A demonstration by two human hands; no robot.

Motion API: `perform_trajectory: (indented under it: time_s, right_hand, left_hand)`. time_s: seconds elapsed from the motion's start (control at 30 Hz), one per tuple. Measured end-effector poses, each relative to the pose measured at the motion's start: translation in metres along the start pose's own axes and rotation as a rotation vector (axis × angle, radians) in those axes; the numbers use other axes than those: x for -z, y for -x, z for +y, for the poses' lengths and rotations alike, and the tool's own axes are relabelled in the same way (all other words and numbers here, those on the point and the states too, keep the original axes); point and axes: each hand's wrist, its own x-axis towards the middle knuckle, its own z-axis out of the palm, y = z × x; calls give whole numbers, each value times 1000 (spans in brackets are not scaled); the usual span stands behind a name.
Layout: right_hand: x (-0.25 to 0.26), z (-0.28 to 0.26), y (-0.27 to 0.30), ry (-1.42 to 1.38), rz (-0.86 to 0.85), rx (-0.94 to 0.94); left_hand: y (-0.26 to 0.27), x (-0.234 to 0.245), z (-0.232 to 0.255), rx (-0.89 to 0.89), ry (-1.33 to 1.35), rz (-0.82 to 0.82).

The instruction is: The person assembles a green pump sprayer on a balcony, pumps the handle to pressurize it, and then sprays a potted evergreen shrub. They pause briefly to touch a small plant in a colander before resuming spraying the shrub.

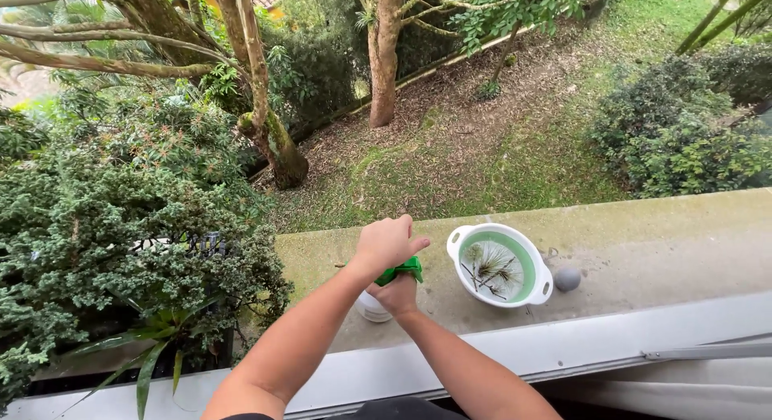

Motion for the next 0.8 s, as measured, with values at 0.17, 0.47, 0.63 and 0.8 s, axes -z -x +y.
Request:
perform_trajectory:
  time_s: [0.17,0.47,0.63,0.8]
  right_hand:
    - [-8,6,2,92,43,34]
    - [24,-44,-22,59,56,23]
    - [5,-17,-6,40,36,10]
    - [-10,18,8,29,-39,-21]
  left_hand:
    - [-1,41,18,-75,-11,10]
    - [31,121,51,-48,23,76]
    - [11,72,30,-18,-3,38]
    - [-9,-15,-13,61,21,-46]
